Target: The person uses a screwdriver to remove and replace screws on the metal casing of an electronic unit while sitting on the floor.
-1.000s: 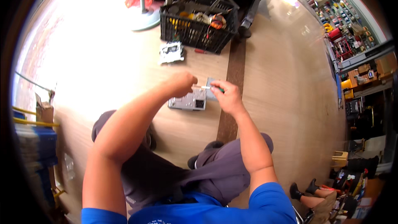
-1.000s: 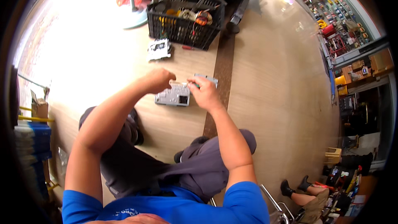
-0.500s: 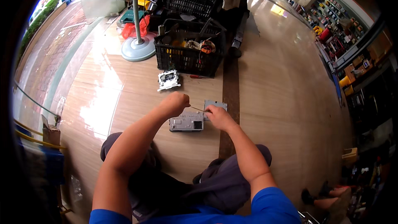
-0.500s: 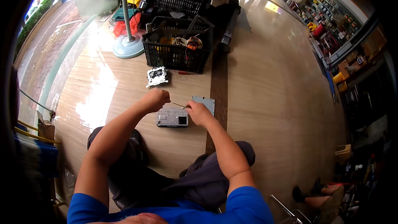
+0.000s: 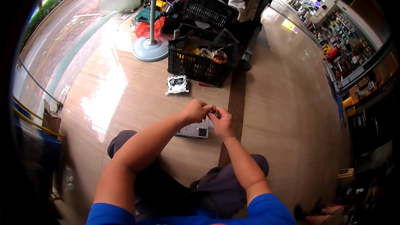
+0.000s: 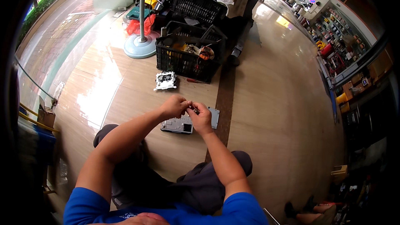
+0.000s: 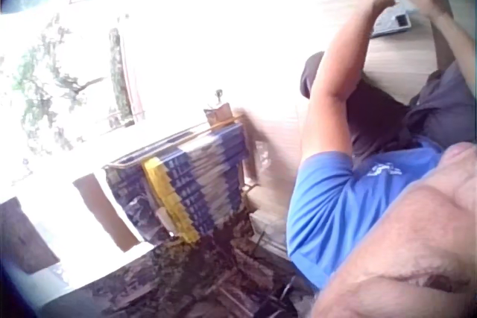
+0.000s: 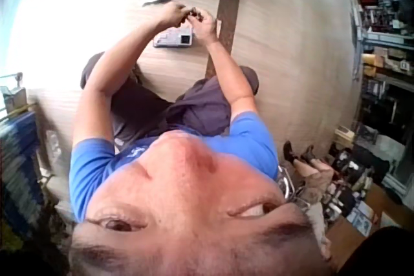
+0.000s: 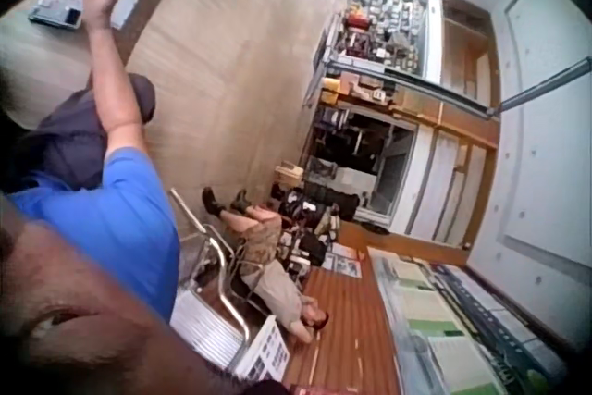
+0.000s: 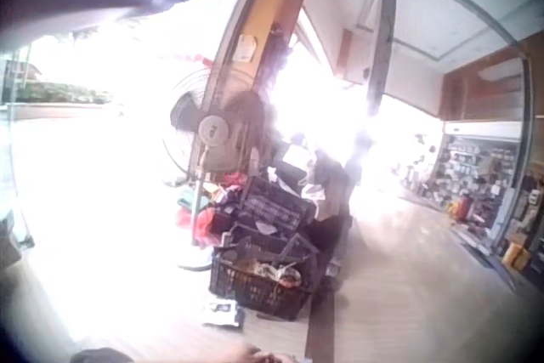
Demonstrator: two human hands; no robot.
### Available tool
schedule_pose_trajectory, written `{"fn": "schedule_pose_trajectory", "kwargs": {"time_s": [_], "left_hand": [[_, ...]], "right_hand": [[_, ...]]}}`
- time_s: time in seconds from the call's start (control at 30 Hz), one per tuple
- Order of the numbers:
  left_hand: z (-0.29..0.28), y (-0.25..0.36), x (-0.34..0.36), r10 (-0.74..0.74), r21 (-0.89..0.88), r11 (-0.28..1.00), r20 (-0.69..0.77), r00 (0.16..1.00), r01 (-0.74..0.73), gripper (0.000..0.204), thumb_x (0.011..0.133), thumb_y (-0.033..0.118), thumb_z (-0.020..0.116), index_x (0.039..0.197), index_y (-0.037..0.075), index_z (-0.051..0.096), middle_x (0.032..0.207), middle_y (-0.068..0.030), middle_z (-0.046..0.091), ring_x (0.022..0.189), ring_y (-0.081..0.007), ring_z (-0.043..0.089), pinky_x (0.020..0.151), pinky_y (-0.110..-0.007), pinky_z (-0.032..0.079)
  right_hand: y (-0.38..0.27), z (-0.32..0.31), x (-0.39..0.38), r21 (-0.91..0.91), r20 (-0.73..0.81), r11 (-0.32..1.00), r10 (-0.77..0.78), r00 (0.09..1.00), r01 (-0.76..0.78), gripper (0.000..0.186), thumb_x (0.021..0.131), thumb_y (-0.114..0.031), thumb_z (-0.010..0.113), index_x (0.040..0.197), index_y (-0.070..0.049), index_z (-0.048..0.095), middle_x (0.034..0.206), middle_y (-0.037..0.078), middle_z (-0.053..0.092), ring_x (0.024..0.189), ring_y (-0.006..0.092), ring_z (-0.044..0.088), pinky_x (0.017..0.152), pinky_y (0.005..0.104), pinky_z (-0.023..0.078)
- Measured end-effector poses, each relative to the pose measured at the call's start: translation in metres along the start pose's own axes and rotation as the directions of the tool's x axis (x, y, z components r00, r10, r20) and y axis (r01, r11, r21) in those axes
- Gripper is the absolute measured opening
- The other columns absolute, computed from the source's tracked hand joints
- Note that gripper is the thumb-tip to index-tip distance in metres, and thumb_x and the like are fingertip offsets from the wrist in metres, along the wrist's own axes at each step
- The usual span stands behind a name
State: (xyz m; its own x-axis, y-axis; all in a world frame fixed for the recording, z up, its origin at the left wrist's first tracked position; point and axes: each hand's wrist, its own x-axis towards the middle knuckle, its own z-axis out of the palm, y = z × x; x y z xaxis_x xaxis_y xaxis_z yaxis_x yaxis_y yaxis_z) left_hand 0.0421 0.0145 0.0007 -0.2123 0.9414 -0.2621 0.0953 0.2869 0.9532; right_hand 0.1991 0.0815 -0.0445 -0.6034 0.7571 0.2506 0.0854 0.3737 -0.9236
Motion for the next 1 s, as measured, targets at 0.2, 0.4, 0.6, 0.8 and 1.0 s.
{"fn": "schedule_pose_trajectory", "kwargs": {"time_s": [0.2, 0.4, 0.6, 0.8, 1.0], "left_hand": [[0.001, -0.011, 0.008, -0.122, -0.195, 0.971, 0.079, 0.989, 0.136, 0.038, 0.101, 0.028, 0.054, 0.083, -0.003, 0.066, 0.059, -0.0055, 0.056, 0.044, -0.0133, 0.052, 0.039, -0.028, 0.042], [0.01, -0.018, 0.016, -0.159, -0.122, 0.979, 0.033, 0.987, 0.162, 0.041, 0.098, 0.032, 0.057, 0.084, -0.004, 0.068, 0.062, -0.0098, 0.057, 0.045, -0.0173, 0.053, 0.038, -0.032, 0.043], [0.016, -0.013, 0.016, -0.187, -0.118, 0.974, 0.081, 0.979, 0.195, 0.046, 0.102, 0.035, 0.051, 0.081, -0.004, 0.064, 0.058, -0.0084, 0.055, 0.042, -0.0165, 0.052, 0.037, -0.031, 0.041], [0.012, -0.004, 0.01, -0.217, -0.231, 0.937, 0.202, 0.955, 0.262, 0.046, 0.102, 0.039, 0.051, 0.086, -0.003, 0.062, 0.06, -0.0095, 0.057, 0.043, -0.0176, 0.055, 0.039, -0.031, 0.043], [0.004, -0.012, 0.01, -0.241, -0.095, 0.96, 0.186, 0.953, 0.262, 0.047, 0.097, 0.046, 0.057, 0.091, 0.0, 0.064, 0.066, -0.0101, 0.059, 0.045, -0.0168, 0.056, 0.041, -0.03, 0.045]], "right_hand": [[0.0, 0.001, 0.004, -0.059, -0.032, 0.997, -0.048, 0.998, 0.046, 0.016, 0.083, -0.002, 0.073, 0.098, 0.0, 0.067, 0.087, 0.008, 0.067, 0.075, 0.0142, 0.062, 0.068, 0.0278, 0.051], [-0.004, 0.005, 0.004, -0.18, -0.06, 0.981, -0.089, 0.994, 0.077, 0.013, 0.083, -0.002, 0.072, 0.095, 0.0, 0.067, 0.087, 0.012, 0.066, 0.074, 0.0213, 0.064, 0.067, 0.0317, 0.051], [-0.001, 0.0, 0.003, -0.353, -0.001, 0.89, -0.308, 0.951, 0.288, 0.018, 0.081, 0.004, 0.068, 0.097, -0.001, 0.068, 0.092, 0.017, 0.066, 0.081, 0.0319, 0.065, 0.07, 0.0345, 0.051], [-0.001, -0.005, 0.001, -0.327, 0.0, 0.882, -0.358, 0.934, 0.339, 0.016, 0.082, 0.005, 0.065, 0.097, -0.002, 0.066, 0.092, 0.016, 0.066, 0.083, 0.0341, 0.065, 0.071, 0.0368, 0.052], [0.021, -0.005, 0.008, -0.349, -0.019, 0.901, -0.281, 0.96, 0.257, 0.011, 0.087, -0.005, 0.065, 0.097, -0.001, 0.063, 0.091, 0.018, 0.066, 0.083, 0.0367, 0.066, 0.07, 0.0397, 0.053]]}}
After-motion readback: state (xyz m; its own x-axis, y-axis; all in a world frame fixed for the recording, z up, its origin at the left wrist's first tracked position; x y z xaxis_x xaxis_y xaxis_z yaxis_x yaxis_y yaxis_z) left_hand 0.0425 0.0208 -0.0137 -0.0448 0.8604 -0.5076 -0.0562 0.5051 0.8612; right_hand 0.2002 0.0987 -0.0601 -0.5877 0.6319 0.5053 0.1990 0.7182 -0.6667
